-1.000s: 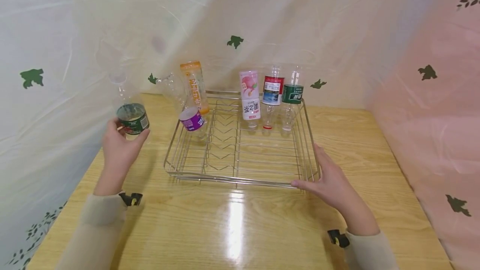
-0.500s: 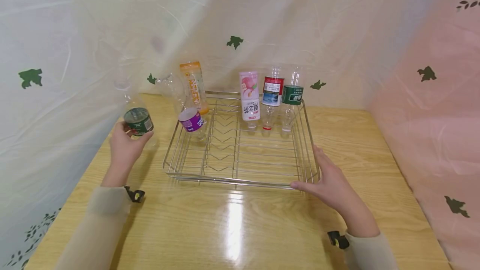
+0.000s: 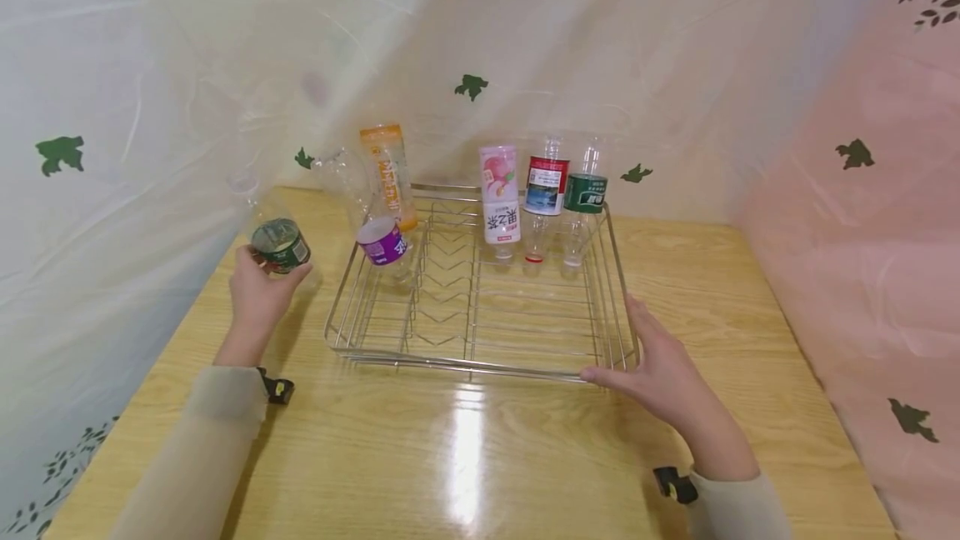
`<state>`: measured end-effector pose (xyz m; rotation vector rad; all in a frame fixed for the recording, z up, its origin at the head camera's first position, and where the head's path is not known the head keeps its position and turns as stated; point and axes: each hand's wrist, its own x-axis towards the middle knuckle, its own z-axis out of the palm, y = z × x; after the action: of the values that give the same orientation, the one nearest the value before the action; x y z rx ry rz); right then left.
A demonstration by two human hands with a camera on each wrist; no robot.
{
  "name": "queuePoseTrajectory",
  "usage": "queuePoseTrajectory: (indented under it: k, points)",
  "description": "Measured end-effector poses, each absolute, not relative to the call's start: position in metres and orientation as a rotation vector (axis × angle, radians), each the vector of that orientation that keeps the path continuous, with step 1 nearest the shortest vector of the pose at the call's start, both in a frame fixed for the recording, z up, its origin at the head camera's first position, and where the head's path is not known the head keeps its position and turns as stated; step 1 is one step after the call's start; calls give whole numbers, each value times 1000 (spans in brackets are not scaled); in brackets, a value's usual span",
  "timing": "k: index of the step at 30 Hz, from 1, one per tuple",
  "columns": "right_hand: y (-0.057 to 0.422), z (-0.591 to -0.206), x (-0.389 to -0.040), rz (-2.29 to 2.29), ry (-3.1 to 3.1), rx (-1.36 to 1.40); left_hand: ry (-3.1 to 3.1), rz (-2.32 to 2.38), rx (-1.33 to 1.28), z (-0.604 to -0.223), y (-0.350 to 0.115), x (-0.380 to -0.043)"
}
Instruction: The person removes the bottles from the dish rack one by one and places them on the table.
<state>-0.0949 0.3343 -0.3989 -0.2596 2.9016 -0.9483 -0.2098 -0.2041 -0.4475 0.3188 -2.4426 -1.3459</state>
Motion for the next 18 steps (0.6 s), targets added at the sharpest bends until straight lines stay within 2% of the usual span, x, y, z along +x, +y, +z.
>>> queuePoseTrajectory:
  k: [18]
  points:
    - [333,-397,-95,-933,2914,-258,-2535,-1330,392,-444,-203,-207]
